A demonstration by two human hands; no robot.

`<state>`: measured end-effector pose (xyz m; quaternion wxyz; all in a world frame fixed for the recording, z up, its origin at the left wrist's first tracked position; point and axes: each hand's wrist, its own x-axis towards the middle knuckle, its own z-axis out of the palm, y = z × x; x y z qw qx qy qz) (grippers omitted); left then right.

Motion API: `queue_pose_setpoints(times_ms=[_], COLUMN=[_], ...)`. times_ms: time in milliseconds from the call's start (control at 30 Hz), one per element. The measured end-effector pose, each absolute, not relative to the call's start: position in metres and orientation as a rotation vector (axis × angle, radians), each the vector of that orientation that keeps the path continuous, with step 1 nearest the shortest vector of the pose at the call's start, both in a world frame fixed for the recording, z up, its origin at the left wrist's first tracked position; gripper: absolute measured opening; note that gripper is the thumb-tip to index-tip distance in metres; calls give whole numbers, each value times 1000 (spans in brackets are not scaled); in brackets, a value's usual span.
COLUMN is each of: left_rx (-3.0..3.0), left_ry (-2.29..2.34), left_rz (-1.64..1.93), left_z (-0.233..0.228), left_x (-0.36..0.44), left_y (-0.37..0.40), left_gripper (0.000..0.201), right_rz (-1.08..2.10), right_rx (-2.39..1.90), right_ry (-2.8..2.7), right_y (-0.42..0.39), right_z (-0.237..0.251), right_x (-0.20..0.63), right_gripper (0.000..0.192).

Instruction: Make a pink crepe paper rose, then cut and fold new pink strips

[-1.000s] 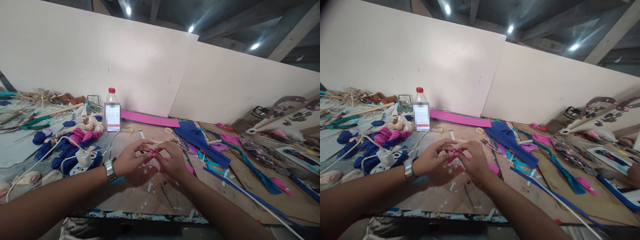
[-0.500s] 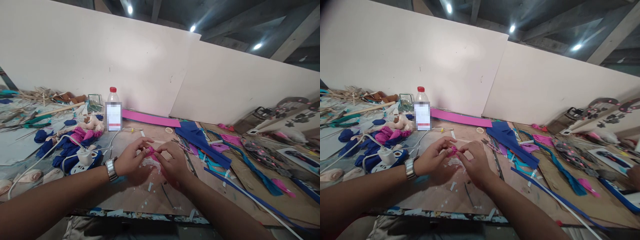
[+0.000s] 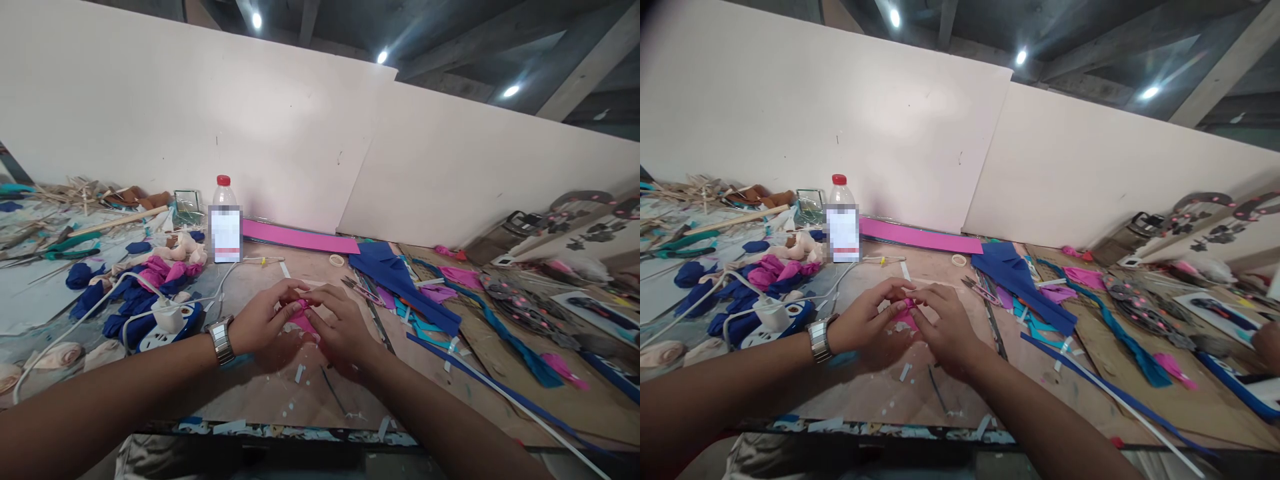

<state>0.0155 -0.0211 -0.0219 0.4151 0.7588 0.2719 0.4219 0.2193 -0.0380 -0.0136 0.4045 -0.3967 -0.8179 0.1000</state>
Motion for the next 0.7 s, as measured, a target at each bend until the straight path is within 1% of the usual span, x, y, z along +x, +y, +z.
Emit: queue_pose_setpoints(times_ms=[133, 333, 467, 700], left_rx=[1915, 1971, 1984, 1971], left_ry=[664, 647, 665, 821], left_rz=[1030, 1055, 1036, 1115], left_z=[-20, -19, -20, -18], left_x=[17, 17, 17, 17], left_y=[-23, -22, -21, -22], left_gripper=[35, 32, 37, 32], right_rz=[264, 288, 302, 295], right_rx=[-994, -1005, -1014, -1018], right_ry=[-2060, -2043, -2035, -2056], right_y=[-38, -37, -36, -39], right_z=[-13, -14, -14, -11], right_x=[220, 221, 221, 218], right_gripper=[14, 12, 11, 9])
